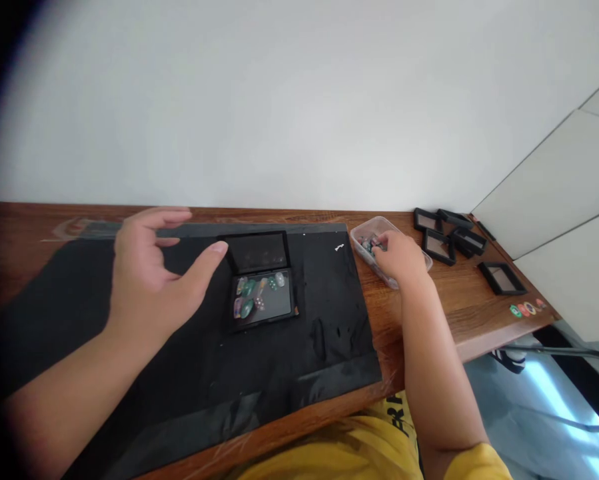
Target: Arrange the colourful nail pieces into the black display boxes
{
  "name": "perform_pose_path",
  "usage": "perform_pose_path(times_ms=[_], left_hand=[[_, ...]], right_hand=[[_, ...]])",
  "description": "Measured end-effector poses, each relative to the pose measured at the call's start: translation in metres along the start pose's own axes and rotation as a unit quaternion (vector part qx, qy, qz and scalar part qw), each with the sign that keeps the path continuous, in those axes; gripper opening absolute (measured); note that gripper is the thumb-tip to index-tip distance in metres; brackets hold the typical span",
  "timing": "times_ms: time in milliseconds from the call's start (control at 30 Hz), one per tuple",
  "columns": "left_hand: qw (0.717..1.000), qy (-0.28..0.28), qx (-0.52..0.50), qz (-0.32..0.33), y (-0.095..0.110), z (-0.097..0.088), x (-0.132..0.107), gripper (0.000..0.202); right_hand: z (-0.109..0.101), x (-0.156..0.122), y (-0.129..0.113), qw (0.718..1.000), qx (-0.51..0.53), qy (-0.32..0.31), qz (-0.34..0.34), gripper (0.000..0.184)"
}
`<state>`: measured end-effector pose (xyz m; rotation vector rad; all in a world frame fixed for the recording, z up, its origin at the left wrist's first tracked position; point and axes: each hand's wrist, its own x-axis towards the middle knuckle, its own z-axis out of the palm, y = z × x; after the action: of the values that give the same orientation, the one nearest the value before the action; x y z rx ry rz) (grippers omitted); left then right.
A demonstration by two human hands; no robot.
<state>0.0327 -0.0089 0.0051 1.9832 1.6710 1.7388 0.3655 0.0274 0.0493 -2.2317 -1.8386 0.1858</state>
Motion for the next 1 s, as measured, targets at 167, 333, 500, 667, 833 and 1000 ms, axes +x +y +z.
perform_pose_path(times_ms=[167, 333, 500, 667, 833, 1000], left_hand=[[1.000, -0.020, -0.005, 0.000, -0.004, 0.003, -0.002, 0.041], [1.000, -0.019, -0.009, 0.002, -0.002, 0.001, -0.001, 0.036], [1.000, -0.018, -0.011, 0.008, 0.002, 0.000, 0.000, 0.032], [1.000, -0.020, -0.012, 0.008, 0.005, -0.001, 0.000, 0.031], [0.999, -0.019, -0.019, 0.016, 0.005, -0.002, -0.001, 0.028], [0.998, -0.010, -0.003, 0.056, 0.009, -0.002, -0.001, 0.024]], right_hand=[[0.007, 0.008, 0.008, 0.999, 0.009, -0.045, 0.010, 0.031], [0.005, 0.009, 0.007, 0.999, 0.000, -0.034, 0.016, 0.018], [-0.003, 0.004, -0.003, 0.999, 0.023, 0.015, 0.028, 0.018], [-0.011, -0.002, -0.008, 0.998, 0.025, 0.028, 0.041, 0.022], [-0.011, -0.004, -0.009, 0.991, 0.085, 0.097, 0.021, 0.021], [-0.003, -0.008, -0.017, 0.967, 0.175, 0.170, -0.077, 0.020]])
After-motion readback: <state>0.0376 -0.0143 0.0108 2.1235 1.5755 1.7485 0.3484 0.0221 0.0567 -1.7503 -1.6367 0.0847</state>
